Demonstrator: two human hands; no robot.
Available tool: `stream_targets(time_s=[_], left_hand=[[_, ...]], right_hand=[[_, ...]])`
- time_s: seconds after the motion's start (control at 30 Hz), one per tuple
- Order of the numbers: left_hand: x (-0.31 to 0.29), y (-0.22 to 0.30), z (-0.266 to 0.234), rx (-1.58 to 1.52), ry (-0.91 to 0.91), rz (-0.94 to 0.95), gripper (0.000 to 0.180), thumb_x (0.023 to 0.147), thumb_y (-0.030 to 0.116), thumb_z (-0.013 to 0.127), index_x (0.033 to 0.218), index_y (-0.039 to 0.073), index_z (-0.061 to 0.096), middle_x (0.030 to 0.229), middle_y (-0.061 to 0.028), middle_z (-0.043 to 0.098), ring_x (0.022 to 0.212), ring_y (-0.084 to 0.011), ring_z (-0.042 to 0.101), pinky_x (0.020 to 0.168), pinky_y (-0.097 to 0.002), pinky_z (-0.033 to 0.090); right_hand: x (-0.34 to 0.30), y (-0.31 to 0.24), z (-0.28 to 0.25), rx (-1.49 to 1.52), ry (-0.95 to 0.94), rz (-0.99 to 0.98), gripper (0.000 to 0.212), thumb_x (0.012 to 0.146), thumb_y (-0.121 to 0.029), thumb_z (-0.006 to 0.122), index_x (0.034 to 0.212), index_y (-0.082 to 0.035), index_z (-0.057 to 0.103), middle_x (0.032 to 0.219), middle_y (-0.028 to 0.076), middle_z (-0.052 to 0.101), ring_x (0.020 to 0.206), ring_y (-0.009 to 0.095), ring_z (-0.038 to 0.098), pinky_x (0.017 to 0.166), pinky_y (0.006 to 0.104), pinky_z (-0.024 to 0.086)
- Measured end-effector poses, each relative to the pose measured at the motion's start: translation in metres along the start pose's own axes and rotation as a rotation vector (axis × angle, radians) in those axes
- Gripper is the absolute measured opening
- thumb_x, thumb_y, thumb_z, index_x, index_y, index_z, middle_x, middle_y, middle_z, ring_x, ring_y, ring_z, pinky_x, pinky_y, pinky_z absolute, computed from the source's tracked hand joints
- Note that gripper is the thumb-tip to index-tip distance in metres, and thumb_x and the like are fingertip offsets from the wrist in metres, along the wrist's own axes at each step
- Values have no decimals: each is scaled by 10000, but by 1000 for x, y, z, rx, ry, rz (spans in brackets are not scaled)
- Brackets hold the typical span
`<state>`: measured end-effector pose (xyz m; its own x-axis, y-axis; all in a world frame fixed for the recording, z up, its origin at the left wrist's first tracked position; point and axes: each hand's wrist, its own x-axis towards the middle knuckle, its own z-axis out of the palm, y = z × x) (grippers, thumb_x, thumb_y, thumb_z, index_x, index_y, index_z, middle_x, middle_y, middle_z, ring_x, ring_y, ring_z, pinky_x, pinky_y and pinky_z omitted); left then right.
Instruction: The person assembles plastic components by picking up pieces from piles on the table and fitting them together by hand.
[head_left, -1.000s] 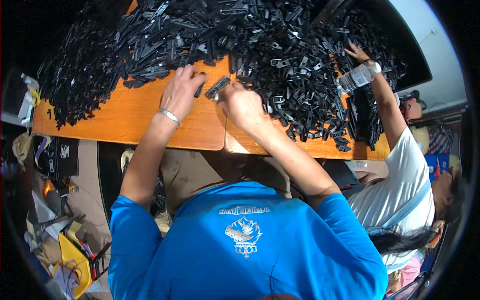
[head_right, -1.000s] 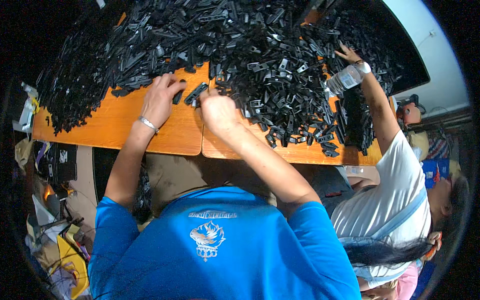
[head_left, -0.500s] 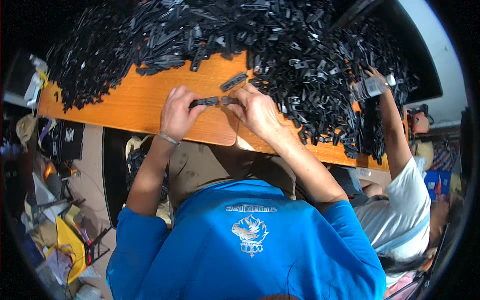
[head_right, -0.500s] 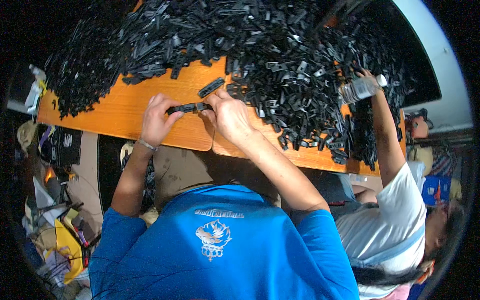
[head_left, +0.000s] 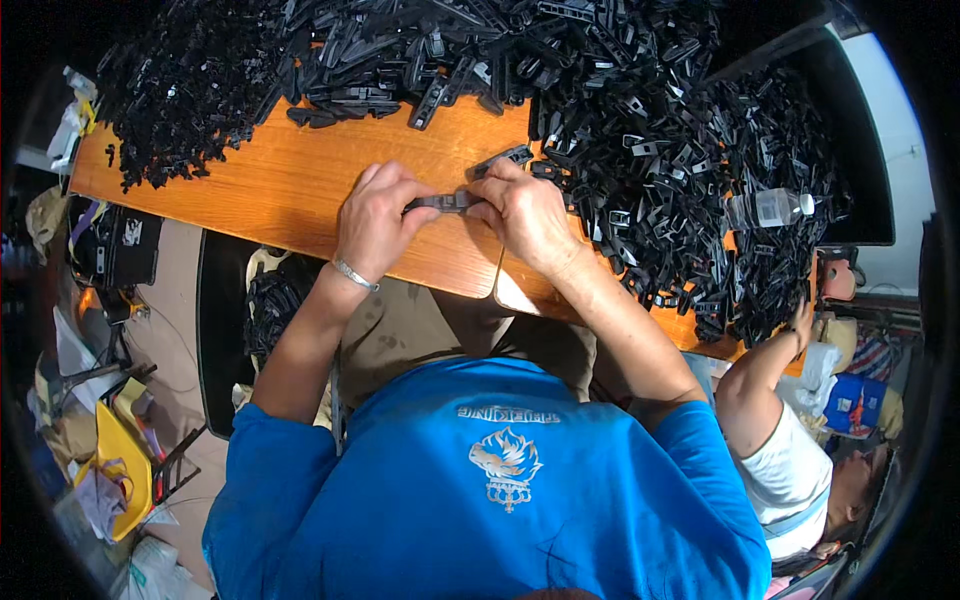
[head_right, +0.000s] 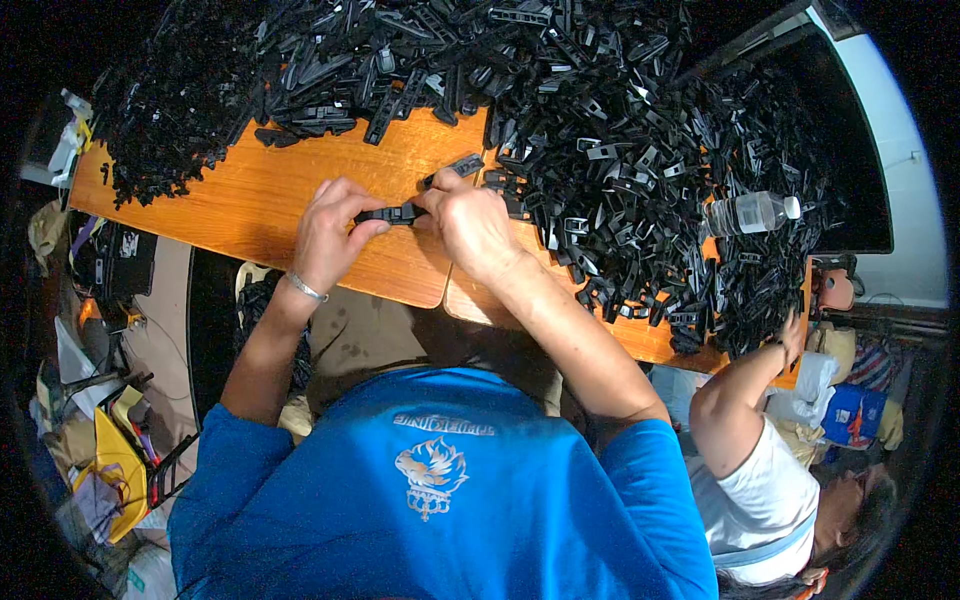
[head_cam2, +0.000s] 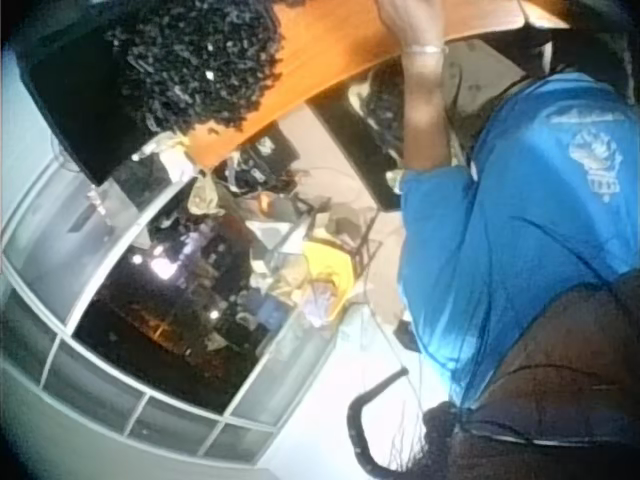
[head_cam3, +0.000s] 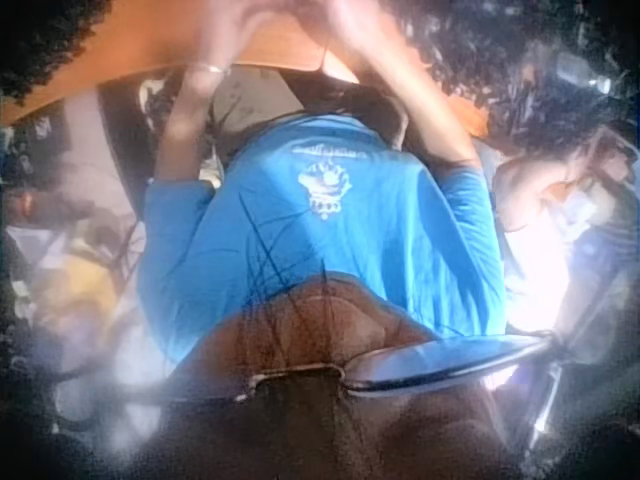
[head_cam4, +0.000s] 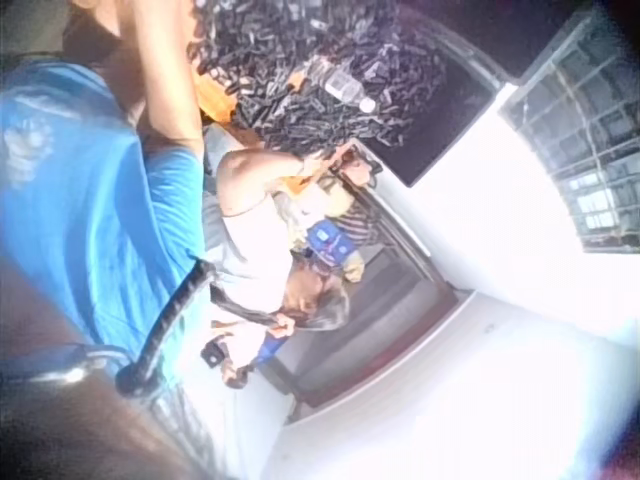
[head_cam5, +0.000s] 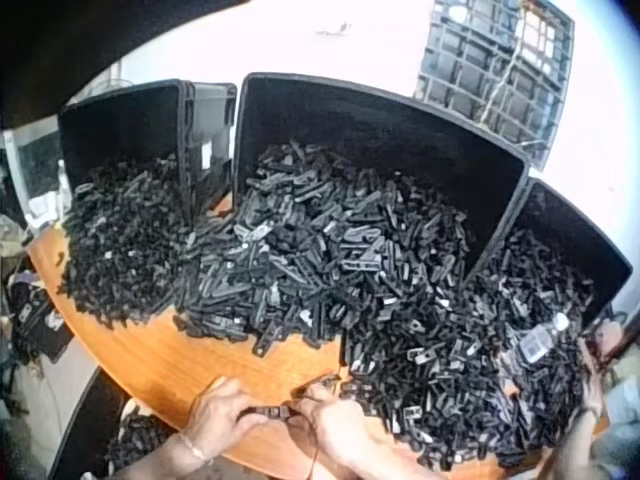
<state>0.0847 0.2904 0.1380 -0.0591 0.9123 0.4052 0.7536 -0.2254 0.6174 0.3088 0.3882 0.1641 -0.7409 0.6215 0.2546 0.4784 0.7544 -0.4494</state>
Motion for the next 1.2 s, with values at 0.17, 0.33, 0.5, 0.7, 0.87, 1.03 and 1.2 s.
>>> stream_targets(time_s=[0.17, 0.33, 0.5, 0.7, 0.87, 1.03, 1.2], left_hand=[[-3, -5, 6, 13, 38, 18, 278, 768, 83, 931, 1004, 21, 800, 986, -126, 707, 935, -332, 687, 812, -427, 560], [-18, -2, -23, -59, 19, -246, 485, 773, 20, 931, 1213, 39, 726, 990, -100, 724, 891, -245, 718, 769, -344, 576], [-67, -26, -148, 102, -385, -285, 460, 827, -70, 808, 1259, 35, 690, 1053, -130, 727, 1039, -296, 726, 932, -411, 587], [2, 10, -58, 17, -16, 81, 400, 918, 105, 816, 1287, 8, 696, 1230, -166, 696, 1127, -322, 723, 995, -409, 601], [68, 48, 57, 150, -53, 91, 421, 864, 115, 869, 1259, 59, 735, 1197, -156, 705, 1130, -371, 658, 984, -459, 549], [74, 32, 70, 144, -44, 69, 291, 882, 95, 842, 1168, 66, 799, 1109, -148, 718, 1067, -376, 648, 946, -483, 537], [62, 13, 48, 17, -138, -37, 228, 937, 89, 798, 1156, 35, 825, 999, -147, 720, 951, -330, 696, 872, -428, 565]], right_hand=[[29, -14, 12, -69, -86, -142, 199, 815, -194, 858, 948, -73, 771, 989, 115, 699, 865, 369, 746, 746, 488, 614], [19, -18, 34, 79, -11, -159, 159, 881, -195, 826, 973, -76, 775, 1006, 138, 711, 867, 368, 746, 745, 491, 608], [-27, -3, -16, 12, -42, -52, 199, 905, -151, 769, 1094, -90, 765, 1034, 140, 708, 875, 355, 752, 738, 477, 612], [-41, 23, -53, -399, 44, 152, 220, 888, -83, 718, 1106, -69, 746, 1076, 151, 693, 853, 367, 770, 724, 452, 637], [-37, 26, -45, -410, -6, 213, 199, 887, -77, 714, 1077, -19, 699, 1086, 195, 691, 805, 392, 769, 701, 460, 636], [-35, 16, -41, -273, 29, 229, 303, 924, -144, 778, 1201, -36, 722, 1120, 198, 690, 840, 428, 753, 757, 521, 638], [-34, 11, -12, -195, -88, 207, 253, 930, -127, 773, 1169, -54, 727, 1094, 196, 684, 926, 432, 741, 793, 516, 626]])
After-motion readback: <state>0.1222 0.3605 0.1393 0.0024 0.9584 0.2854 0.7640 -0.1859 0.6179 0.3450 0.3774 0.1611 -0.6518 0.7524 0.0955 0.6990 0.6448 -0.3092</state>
